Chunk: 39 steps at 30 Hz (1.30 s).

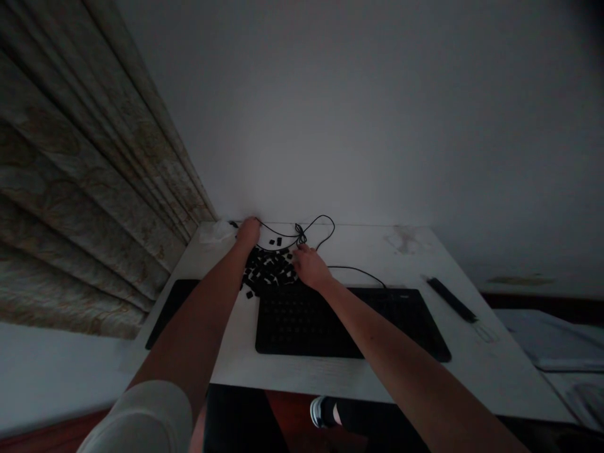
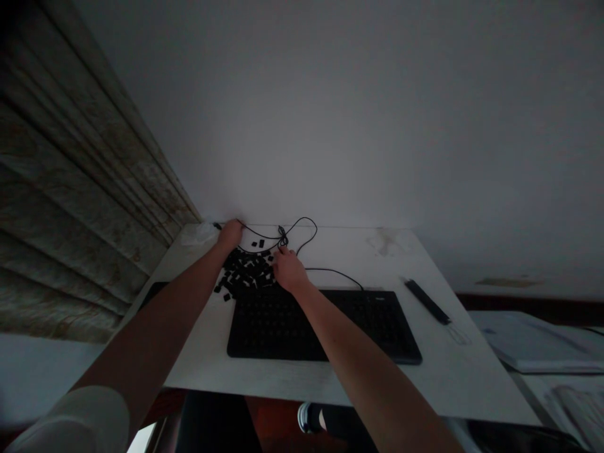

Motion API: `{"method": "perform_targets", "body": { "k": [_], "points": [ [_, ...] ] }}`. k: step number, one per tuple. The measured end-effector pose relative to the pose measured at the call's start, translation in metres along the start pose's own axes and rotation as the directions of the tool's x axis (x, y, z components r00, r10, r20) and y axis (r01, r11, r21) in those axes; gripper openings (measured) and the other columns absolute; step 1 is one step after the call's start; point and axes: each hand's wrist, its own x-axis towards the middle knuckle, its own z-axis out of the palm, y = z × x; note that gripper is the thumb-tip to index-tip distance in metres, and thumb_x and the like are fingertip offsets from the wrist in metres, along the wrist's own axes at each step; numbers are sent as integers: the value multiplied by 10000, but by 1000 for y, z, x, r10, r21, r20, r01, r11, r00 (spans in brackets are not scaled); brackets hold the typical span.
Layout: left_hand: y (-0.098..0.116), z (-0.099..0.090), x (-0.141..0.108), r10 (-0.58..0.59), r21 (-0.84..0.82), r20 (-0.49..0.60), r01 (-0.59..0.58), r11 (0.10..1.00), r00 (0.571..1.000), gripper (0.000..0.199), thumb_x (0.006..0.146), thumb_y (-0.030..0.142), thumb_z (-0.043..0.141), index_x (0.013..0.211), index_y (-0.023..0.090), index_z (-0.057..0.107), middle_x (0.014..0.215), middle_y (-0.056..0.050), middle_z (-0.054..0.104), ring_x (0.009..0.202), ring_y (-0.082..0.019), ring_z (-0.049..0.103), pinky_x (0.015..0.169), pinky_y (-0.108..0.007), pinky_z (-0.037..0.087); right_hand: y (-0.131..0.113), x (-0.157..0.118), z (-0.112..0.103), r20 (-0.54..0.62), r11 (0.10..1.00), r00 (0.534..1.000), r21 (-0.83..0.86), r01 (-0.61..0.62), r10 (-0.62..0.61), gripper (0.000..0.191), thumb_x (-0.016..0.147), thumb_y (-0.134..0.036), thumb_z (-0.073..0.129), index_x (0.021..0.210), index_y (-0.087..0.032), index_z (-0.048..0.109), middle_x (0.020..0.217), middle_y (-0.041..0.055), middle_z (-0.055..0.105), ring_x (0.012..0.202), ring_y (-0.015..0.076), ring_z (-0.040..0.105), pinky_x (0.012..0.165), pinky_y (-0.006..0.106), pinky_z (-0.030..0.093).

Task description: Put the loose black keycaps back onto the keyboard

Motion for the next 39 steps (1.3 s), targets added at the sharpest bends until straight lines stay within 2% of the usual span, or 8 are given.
{"method": "perform_targets", "body": {
  "k": [3,5,10,15,19,25,33,39],
  "points": [
    [0,-3,-8,60,-12,28,-59,998,998,387,871,72,416,1150,143,674,1202,-126,676,1188,-223,573,1088,-373,389,-1,-7,0,-15,1000,1000,2,-2,2,278,938,-200,464,1106,-92,657,1438,202,467,1229,274,511,1064,371,375],
    [4,-3,-18,125,-28,56,-123,992,991,405,852,56,428,1142,162,689,1200,-98,682,1189,-207,572,1093,-348,392,0,-10,1,-22,1000,1000,27,-7,7,293,945,-208,458,1139,-91,644,1449,196,453,1239,271,509,1060,358,385],
    [27,0,-44,307,-104,57,-300,948,950,466,864,43,405,1231,183,658,1277,-76,641,1197,-188,564,1080,-324,412,2,-14,1,-15,999,1000,50,-7,8,358,931,-197,490,1269,-131,585,1430,160,471,1240,282,498,1056,366,392],
    [53,-1,-49,293,-21,150,-293,956,944,348,940,192,466,1220,216,671,1243,-98,659,1132,-223,606,1000,-342,458,-2,-13,0,-1,999,999,29,-43,43,410,928,-183,485,1329,-114,533,1429,180,468,1228,298,488,1047,386,385],
    [60,-4,-44,266,97,234,-294,951,935,307,882,203,584,1162,257,699,1181,-89,691,1077,-244,632,923,-341,489,-3,-12,-2,3,997,997,25,-72,72,402,935,-194,478,1320,-88,521,1400,203,475,1218,304,490,1022,389,399],
    [63,-6,-42,266,139,229,-302,943,936,254,843,142,586,1040,187,741,1054,-125,724,1013,-252,651,908,-341,486,-1,-15,-2,20,996,999,68,-51,50,312,930,-225,505,1207,-122,606,1321,176,526,1201,279,517,1021,361,406],
    [61,-14,-42,310,116,219,-340,933,925,228,864,169,553,977,176,751,1013,-117,729,1009,-233,647,927,-321,469,1,-21,-1,-6,990,998,131,-55,56,358,927,-257,515,1239,-112,616,1300,173,563,1197,262,530,1014,334,407],
    [52,-21,-52,333,75,243,-360,930,911,218,885,186,531,919,202,746,945,-79,720,949,-203,652,889,-282,475,-1,-20,-1,1,989,998,135,-58,58,367,934,-253,511,1261,-124,619,1282,168,589,1202,256,543,1021,331,397]
  ]
}}
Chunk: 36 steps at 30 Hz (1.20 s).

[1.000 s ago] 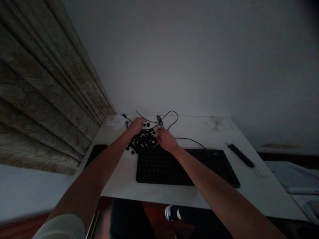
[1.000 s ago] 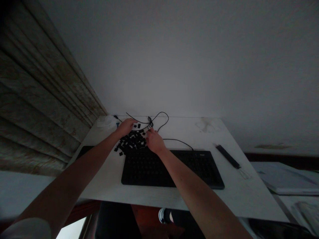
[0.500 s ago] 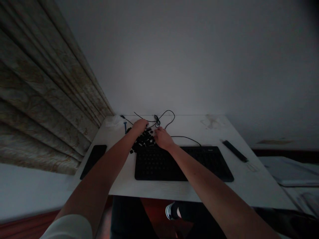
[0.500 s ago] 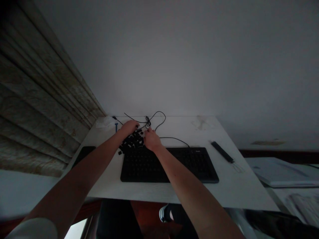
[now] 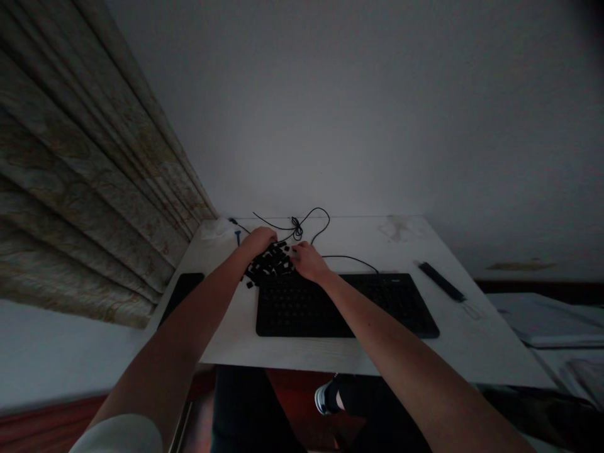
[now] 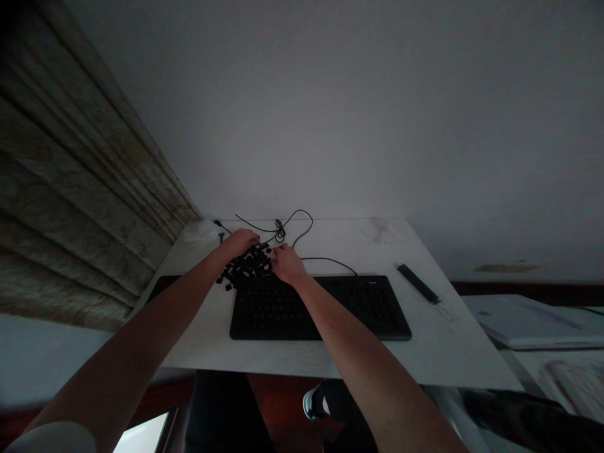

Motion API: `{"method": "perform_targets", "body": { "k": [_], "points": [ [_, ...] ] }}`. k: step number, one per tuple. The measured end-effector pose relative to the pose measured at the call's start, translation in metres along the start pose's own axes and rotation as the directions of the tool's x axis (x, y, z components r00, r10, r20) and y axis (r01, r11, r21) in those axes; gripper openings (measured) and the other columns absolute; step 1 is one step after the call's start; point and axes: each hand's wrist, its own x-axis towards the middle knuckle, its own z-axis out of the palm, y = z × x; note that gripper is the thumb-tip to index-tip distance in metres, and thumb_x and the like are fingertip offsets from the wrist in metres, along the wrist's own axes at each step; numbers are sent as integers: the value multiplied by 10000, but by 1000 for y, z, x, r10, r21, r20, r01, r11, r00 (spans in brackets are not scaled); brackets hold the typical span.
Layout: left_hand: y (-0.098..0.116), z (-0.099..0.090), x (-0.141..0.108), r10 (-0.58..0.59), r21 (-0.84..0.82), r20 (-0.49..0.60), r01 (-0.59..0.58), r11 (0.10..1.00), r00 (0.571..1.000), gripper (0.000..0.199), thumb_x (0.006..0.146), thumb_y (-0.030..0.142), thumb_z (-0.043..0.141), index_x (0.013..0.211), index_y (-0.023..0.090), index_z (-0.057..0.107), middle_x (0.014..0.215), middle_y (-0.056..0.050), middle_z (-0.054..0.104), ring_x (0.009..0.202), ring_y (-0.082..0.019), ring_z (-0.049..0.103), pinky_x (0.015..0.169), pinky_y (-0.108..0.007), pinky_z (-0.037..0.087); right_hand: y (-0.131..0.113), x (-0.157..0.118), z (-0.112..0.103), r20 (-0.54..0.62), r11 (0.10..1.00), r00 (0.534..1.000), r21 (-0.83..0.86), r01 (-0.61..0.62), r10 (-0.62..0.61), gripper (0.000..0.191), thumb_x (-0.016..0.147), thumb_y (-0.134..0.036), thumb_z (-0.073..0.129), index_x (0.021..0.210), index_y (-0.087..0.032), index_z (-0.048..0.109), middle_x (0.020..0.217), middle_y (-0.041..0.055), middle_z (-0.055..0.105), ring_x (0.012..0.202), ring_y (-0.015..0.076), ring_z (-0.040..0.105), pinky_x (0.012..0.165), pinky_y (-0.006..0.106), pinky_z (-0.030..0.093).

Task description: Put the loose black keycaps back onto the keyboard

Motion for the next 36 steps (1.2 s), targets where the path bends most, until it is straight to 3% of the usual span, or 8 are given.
{"method": "perform_targets", "body": {
  "k": [6,11,16,19,25,29,36],
  "points": [
    [-7,1,-12,-4,-73,-102,-3,997,995,284,852,144,567,1096,208,697,1240,-93,622,1145,-222,593,1011,-332,451,-3,4,1,0,999,999,19,-38,38,338,927,-229,542,1241,-151,639,1276,149,609,1176,236,578,1007,314,403],
    [-11,5,-7,44,-46,-4,-44,998,999,389,868,146,529,1200,285,675,1368,-45,585,1247,-213,553,1068,-341,414,-7,4,2,15,999,1000,48,-14,13,286,934,-226,535,1184,-204,671,1216,92,653,1113,206,611,981,291,419],
    [-10,7,-2,82,-55,30,-80,995,996,324,842,153,559,1091,259,738,1151,-60,709,1107,-211,627,994,-316,447,-11,21,-1,-44,999,999,35,13,-12,412,954,-192,460,1346,-256,569,1302,91,590,1103,204,619,970,290,436],
    [-8,8,-1,55,-64,4,-54,996,998,272,854,173,559,1030,220,760,1038,-84,729,1015,-220,653,941,-316,468,-12,38,-2,0,1000,1000,6,13,-13,421,961,-167,414,1341,-247,578,1253,99,622,1113,216,619,969,293,432],
    [-12,9,2,16,-109,-16,-18,994,1000,251,863,164,567,1027,205,752,1038,-77,733,1018,-213,652,960,-314,465,-8,56,-1,85,998,996,-62,7,-2,375,966,-155,392,1244,-195,639,1242,126,632,1116,218,615,964,291,437],
    [-17,9,1,0,-152,-50,-7,988,999,251,887,161,551,1061,185,729,1083,-83,723,1030,-203,648,961,-302,466,-5,59,-1,82,994,997,-108,16,-8,400,966,-142,378,1300,-165,597,1297,156,582,1101,224,619,947,297,451],
    [-15,10,-7,45,-114,-41,-49,992,998,276,871,128,546,1086,203,702,1041,-74,692,1016,-201,640,949,-309,470,-9,62,-11,113,965,994,-260,29,1,404,995,-187,343,1328,-240,565,1320,127,536,1060,221,632,874,309,487]
  ]
}}
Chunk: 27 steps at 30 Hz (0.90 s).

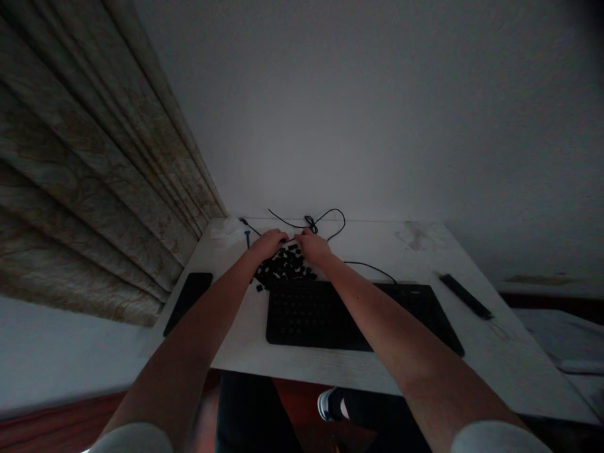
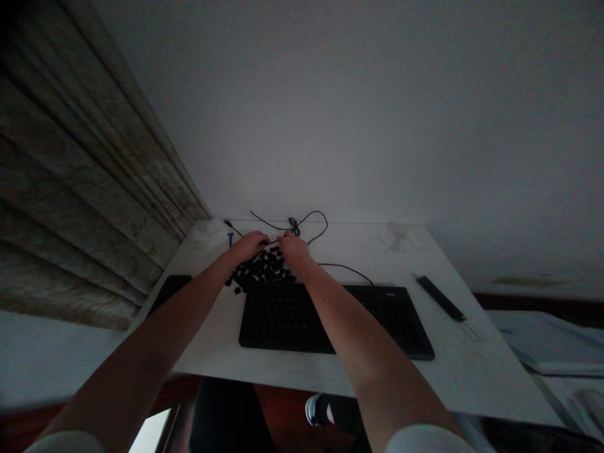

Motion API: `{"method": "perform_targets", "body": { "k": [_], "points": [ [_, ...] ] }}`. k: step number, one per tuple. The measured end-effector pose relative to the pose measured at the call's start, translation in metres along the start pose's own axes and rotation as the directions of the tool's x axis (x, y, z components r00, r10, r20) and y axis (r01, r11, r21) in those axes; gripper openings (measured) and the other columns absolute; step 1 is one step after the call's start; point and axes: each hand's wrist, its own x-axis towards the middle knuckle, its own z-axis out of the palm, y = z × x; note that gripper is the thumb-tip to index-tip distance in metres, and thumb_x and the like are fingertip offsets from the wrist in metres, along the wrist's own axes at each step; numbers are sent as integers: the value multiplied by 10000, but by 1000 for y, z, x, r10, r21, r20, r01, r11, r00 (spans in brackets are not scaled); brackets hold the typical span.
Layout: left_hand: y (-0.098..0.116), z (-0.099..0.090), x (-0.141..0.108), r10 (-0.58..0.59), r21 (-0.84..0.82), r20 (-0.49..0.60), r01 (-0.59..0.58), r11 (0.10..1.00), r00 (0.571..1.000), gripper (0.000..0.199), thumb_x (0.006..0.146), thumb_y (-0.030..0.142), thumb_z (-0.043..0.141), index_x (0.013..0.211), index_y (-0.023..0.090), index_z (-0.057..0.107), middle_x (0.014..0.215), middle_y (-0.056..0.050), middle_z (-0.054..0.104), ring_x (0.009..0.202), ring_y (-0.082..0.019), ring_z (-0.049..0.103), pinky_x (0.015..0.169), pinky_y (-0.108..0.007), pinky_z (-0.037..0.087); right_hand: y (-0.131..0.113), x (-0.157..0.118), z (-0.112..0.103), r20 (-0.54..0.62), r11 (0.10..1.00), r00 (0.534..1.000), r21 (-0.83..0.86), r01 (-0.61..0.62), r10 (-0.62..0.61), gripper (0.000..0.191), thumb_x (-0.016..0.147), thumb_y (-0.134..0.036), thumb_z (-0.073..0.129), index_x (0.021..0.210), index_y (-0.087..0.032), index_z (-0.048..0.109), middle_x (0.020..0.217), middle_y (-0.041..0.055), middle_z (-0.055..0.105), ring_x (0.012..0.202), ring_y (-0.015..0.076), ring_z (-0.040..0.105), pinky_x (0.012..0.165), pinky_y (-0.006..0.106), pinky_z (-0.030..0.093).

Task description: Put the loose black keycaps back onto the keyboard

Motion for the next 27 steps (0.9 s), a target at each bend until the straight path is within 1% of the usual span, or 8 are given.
{"method": "perform_targets", "body": {
  "k": [4,8,11,17,20,24,26,27],
  "points": [
    [1,-2,3,-18,-7,-9,18,1000,1000,282,836,92,562,1051,205,706,992,-67,690,976,-200,644,931,-311,479,-3,1,-4,16,997,1000,-75,6,-5,422,1005,-210,303,1356,-236,536,1334,142,506,1061,235,632,849,326,501],
    [-3,-6,4,-42,-165,-104,24,986,994,252,831,106,581,1029,203,703,992,-54,703,947,-184,646,909,-303,490,-2,0,0,10,997,1000,-77,7,-6,447,1018,-245,268,1412,-239,478,1356,159,480,1078,256,621,847,354,507],
    [-5,-9,-7,-41,-275,-142,1,961,989,248,838,107,574,1033,199,695,988,-45,704,911,-167,648,885,-291,497,-1,3,5,-3,996,1000,-84,-14,13,470,1006,-212,271,1449,-217,429,1387,185,455,1098,274,613,851,369,507],
    [1,-4,-41,25,-184,-69,-37,982,997,241,830,104,593,1009,228,695,997,-41,675,969,-191,629,911,-321,481,7,20,8,8,998,999,-63,-31,31,509,970,-170,362,1478,-170,381,1433,229,420,1114,298,625,875,402,508],
    [4,-1,-46,-12,-177,-111,-8,984,994,200,811,123,652,974,230,694,997,-43,677,1013,-216,612,933,-353,470,15,25,6,3,999,1000,54,3,-3,487,973,-197,413,1459,-170,432,1445,213,443,1153,290,615,942,398,485],
    [10,-3,-45,-98,-280,-250,25,960,963,124,769,163,737,878,215,707,1039,-55,688,1065,-238,600,984,-397,447,23,14,3,-93,965,995,256,59,-36,408,966,-218,486,1360,-151,569,1393,160,555,1252,250,557,1055,353,413],
    [19,-5,-46,-135,-347,-310,20,938,941,113,761,169,750,859,211,714,1032,-55,691,1058,-234,605,986,-400,448,24,0,2,-170,912,985,406,61,10,348,949,-216,521,1270,-157,642,1321,134,625,1222,227,577,1055,348,419],
    [25,-5,-49,-154,-390,-329,15,921,932,110,763,169,748,861,209,717,1006,-50,695,1031,-226,615,974,-394,457,23,-9,2,-194,851,979,523,52,60,316,936,-220,545,1220,-164,671,1265,124,660,1152,217,617,1019,352,454]
  ]
}}
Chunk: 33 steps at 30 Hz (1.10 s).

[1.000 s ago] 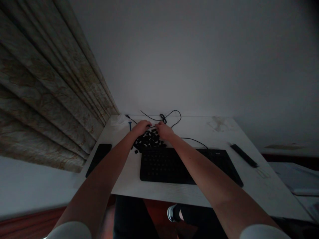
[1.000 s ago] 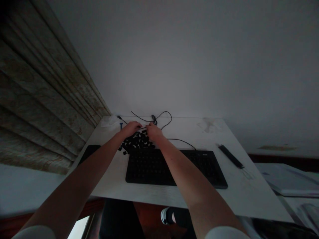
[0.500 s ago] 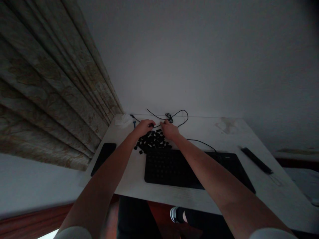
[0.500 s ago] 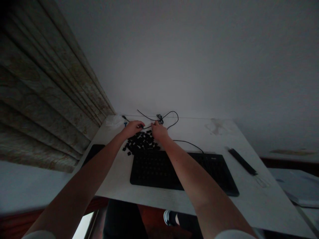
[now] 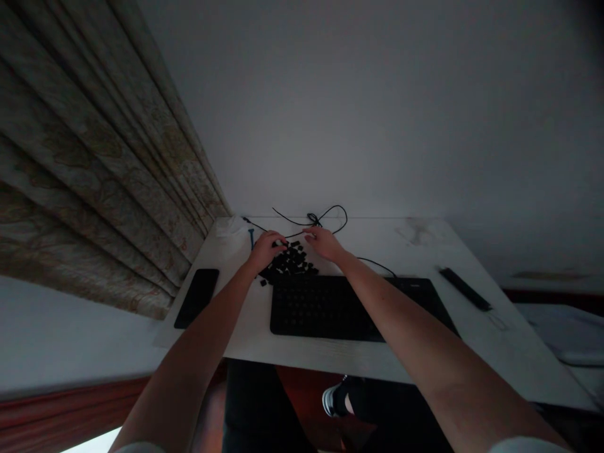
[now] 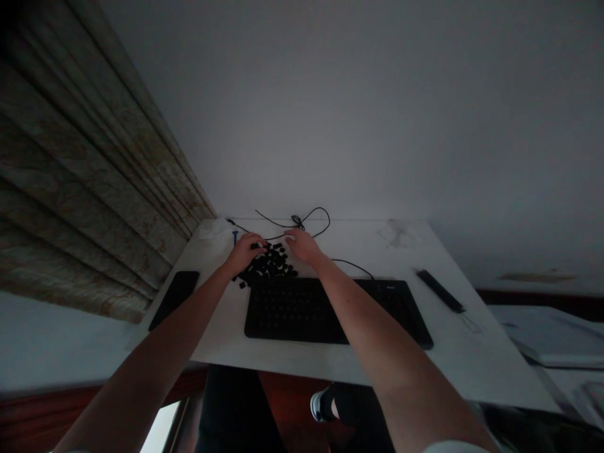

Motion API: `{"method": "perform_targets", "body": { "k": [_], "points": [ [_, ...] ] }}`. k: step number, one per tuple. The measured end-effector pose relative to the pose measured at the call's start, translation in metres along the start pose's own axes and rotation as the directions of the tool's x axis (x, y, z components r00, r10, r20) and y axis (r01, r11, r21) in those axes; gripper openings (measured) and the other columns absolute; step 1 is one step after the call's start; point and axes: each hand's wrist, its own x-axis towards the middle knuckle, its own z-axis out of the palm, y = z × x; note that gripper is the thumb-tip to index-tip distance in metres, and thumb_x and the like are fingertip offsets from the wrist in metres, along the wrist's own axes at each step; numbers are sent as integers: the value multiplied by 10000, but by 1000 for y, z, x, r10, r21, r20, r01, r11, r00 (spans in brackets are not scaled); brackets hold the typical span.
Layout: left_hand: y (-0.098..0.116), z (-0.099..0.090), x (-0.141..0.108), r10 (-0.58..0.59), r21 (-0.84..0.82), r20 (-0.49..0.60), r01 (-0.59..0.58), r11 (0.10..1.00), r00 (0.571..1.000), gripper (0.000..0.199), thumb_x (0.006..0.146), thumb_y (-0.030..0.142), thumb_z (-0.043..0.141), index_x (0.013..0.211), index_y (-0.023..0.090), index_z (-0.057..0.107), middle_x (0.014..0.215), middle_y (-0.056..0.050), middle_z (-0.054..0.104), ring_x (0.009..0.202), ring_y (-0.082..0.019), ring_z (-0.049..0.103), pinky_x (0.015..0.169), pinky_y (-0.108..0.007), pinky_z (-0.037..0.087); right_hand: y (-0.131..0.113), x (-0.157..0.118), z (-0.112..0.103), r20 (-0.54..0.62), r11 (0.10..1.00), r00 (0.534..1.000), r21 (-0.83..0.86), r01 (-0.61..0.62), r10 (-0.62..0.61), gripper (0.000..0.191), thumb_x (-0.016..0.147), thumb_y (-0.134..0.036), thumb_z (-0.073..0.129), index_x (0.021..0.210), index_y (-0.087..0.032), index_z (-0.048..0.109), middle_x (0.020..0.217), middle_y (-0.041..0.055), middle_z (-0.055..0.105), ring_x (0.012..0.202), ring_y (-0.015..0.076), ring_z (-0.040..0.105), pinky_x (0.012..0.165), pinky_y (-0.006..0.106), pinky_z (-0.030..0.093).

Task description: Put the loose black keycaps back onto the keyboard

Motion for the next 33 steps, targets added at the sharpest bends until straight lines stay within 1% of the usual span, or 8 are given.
{"method": "perform_targets", "body": {
  "k": [2,4,7,9,15,21,28,33],
  "points": [
    [15,5,-9,-24,-112,-26,21,994,999,108,776,170,734,877,205,718,947,-37,705,956,-205,639,930,-369,481,-5,-21,-1,-29,937,994,336,-92,108,265,897,-237,607,1135,-169,702,1108,107,720,919,189,686,862,344,543],
    [33,12,-22,-44,-222,-30,36,974,999,96,796,181,712,890,202,717,922,-28,717,901,-187,654,892,-346,496,-12,-44,-1,62,749,982,639,-176,177,263,847,-248,670,1093,-163,706,941,87,740,729,162,681,689,311,571],
    [62,24,-43,-80,-314,-56,58,948,995,84,818,201,686,898,203,712,915,-21,728,882,-176,665,878,-334,504,-22,-80,-1,173,503,974,834,-225,148,299,767,-232,737,1058,-168,712,861,63,740,709,151,679,628,276,574],
    [79,30,-56,-113,-334,-98,75,939,989,95,810,198,687,903,206,703,916,-15,729,886,-171,667,885,-333,506,-27,-103,-1,173,437,975,872,-219,142,314,711,-210,766,1021,-173,725,867,53,739,724,145,679,641,270,581],
    [107,40,-81,-196,-422,-158,113,899,968,297,772,149,703,1057,215,652,942,-17,734,904,-168,695,898,-340,525,-37,-151,-1,60,482,990,869,-113,124,392,707,-248,752,1096,-206,729,944,41,725,741,138,671,652,276,573],
    [115,45,-95,-200,-430,-93,141,892,975,301,835,159,658,1127,230,656,1023,-43,748,990,-195,712,940,-366,543,-40,-168,1,-12,553,985,829,-88,174,338,722,-359,738,1018,-195,733,892,44,721,697,134,654,598,262,540],
    [116,45,-102,2,-207,17,2,978,1000,405,892,171,594,1283,277,608,1171,-44,718,1099,-207,672,1009,-396,518,-35,-177,2,-73,568,973,820,-66,219,317,693,-406,735,908,-176,697,777,24,693,672,146,643,591,278,550],
    [82,27,-65,-50,68,-132,59,996,990,279,890,149,548,1137,194,669,1165,-87,691,1121,-226,633,1036,-394,477,-18,-183,-9,-117,604,937,789,-113,329,274,691,-354,721,885,-164,682,716,16,661,663,152,635,579,278,548]
  ]
}}
